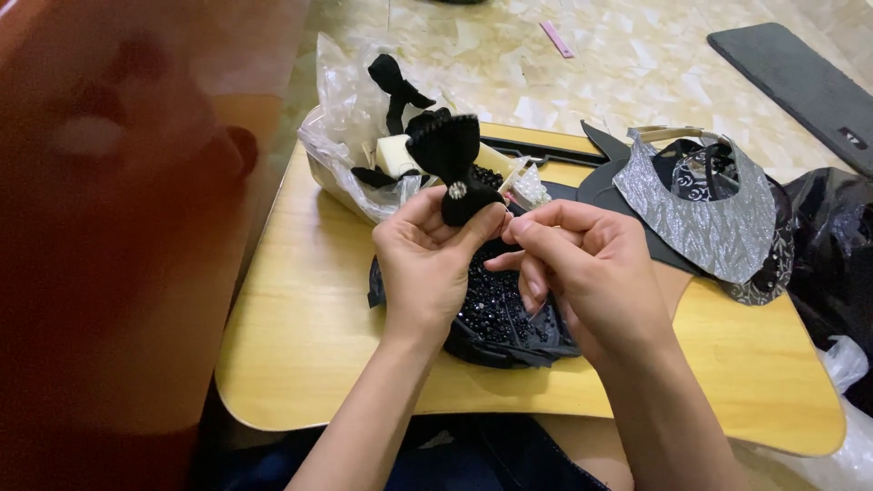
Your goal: Attaching small black beads to a black fabric bow using a precision tool.
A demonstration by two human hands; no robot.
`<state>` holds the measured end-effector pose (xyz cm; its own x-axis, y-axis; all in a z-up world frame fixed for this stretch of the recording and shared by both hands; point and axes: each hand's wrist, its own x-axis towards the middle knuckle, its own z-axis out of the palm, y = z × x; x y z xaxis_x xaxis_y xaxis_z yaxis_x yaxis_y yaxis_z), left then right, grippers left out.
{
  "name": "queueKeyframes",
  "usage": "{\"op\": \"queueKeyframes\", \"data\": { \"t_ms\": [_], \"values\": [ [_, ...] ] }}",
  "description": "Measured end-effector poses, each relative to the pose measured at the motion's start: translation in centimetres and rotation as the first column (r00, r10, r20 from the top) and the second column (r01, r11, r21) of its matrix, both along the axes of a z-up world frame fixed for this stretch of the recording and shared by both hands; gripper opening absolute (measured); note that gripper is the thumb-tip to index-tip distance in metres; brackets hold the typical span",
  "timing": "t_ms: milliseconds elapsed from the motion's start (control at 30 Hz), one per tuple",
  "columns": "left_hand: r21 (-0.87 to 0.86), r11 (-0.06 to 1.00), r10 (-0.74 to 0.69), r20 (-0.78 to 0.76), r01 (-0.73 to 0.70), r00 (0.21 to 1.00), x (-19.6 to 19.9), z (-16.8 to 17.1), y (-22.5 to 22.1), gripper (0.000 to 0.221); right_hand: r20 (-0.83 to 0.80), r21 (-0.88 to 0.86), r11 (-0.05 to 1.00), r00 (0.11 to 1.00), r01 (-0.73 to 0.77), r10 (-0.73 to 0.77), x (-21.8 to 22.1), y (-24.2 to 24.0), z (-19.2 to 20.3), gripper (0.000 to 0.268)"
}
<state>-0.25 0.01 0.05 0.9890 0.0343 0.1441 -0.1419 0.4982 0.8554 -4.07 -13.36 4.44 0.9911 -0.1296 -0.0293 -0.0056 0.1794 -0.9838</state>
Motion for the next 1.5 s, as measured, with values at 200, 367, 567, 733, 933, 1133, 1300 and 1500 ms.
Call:
{"op": "queueKeyframes", "data": {
  "t_ms": [200,367,567,733,933,1133,1300,1500],
  "values": [
    [-0.054,0.998,0.02,-0.012,-0.02,1.0,-0.1,0.0,-0.4,0.02,0.037,-0.074,0.996,0.998,0.047,-0.044,-0.2,1.1,0.4,0.011],
    [-0.069,0.997,0.032,-0.024,-0.034,0.999,0.0,0.0,-0.5,0.019,0.042,-0.101,0.994,0.998,0.044,-0.04,-0.3,1.2,0.7,0.012],
    [-0.018,0.999,0.047,-0.013,-0.047,0.999,0.0,0.3,-0.5,0.021,0.042,-0.109,0.993,0.998,0.047,-0.043,-0.2,1.3,0.7,0.013],
    [-0.024,0.999,0.038,-0.006,-0.038,0.999,-0.1,0.2,-0.4,0.019,0.036,-0.102,0.993,0.997,0.065,-0.061,-0.2,1.4,0.4,0.011],
    [0.013,1.0,0.019,0.037,-0.019,0.999,0.3,-1.0,-1.0,0.018,0.029,-0.098,0.991,0.996,0.09,-0.088,0.1,1.1,-0.4,0.012],
    [0.134,0.989,-0.075,0.053,0.067,0.996,2.7,-2.3,-3.8,0.017,-0.02,0.01,0.993,0.993,0.12,-0.12,0.7,-2.0,-2.3,0.011],
    [0.492,0.828,-0.295,-0.028,0.27,0.955,6.7,-2.0,-8.8,0.03,-0.079,0.004,0.951,0.948,0.309,-0.308,1.0,-6.9,-4.8,0.015],
    [0.916,0.367,-0.477,0.036,0.161,0.878,12.3,-0.6,-12.8,0.03,-0.029,0.023,0.946,0.946,0.324,-0.324,2.2,-9.8,-4.9,0.015]
  ]
}}
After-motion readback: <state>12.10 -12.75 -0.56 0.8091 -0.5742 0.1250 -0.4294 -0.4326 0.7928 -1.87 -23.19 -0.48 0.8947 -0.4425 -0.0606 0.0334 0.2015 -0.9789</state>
